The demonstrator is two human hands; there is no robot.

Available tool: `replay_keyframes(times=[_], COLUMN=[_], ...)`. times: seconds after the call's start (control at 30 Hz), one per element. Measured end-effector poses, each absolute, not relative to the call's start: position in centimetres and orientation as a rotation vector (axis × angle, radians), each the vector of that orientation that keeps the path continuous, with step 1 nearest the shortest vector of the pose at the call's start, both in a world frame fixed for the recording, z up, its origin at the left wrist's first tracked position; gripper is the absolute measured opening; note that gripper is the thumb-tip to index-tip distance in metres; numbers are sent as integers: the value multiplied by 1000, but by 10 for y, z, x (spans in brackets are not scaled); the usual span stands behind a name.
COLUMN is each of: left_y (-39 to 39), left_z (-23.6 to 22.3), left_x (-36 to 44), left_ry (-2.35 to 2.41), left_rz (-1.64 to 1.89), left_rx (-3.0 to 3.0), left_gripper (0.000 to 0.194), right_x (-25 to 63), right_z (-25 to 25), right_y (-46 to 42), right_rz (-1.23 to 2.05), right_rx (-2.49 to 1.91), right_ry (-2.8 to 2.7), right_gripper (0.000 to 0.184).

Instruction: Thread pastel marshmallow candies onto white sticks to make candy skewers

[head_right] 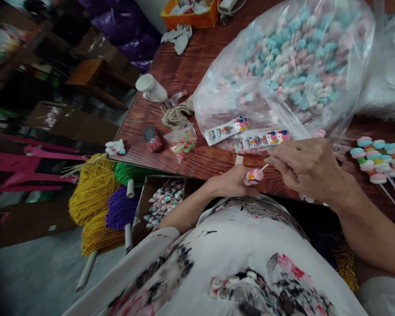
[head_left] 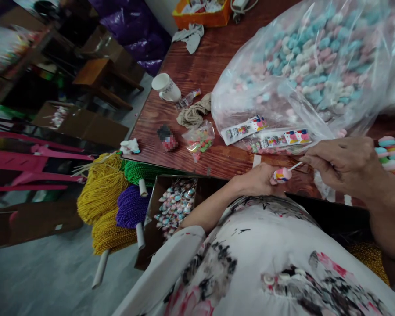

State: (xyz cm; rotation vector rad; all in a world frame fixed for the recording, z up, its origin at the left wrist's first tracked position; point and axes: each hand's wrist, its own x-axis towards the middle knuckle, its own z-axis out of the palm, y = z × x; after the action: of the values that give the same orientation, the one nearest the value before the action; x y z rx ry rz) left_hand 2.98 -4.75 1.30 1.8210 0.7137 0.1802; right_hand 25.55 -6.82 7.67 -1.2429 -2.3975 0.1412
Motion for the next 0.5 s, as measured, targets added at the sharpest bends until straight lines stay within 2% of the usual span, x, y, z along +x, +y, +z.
replay_keyframes(times=[0.13, 0.27, 0.5], left_y=[-42, -43, -45], left_z=[17, 14, 11], left_x=[24, 26, 28], left_ry=[408, 356, 418], left_rz=[-63, -92, -30], left_rx=[1563, 1359, 1186], left_gripper=[48, 48, 45], right_x=[261, 262, 246], right_z=[83, 80, 58], right_y=[-62, -60, -70], right_rz=[493, 665, 753], right_rx=[-1181, -1190, -1139], right_ry=[-2396, -2334, -2402], right_gripper=[29, 30, 37])
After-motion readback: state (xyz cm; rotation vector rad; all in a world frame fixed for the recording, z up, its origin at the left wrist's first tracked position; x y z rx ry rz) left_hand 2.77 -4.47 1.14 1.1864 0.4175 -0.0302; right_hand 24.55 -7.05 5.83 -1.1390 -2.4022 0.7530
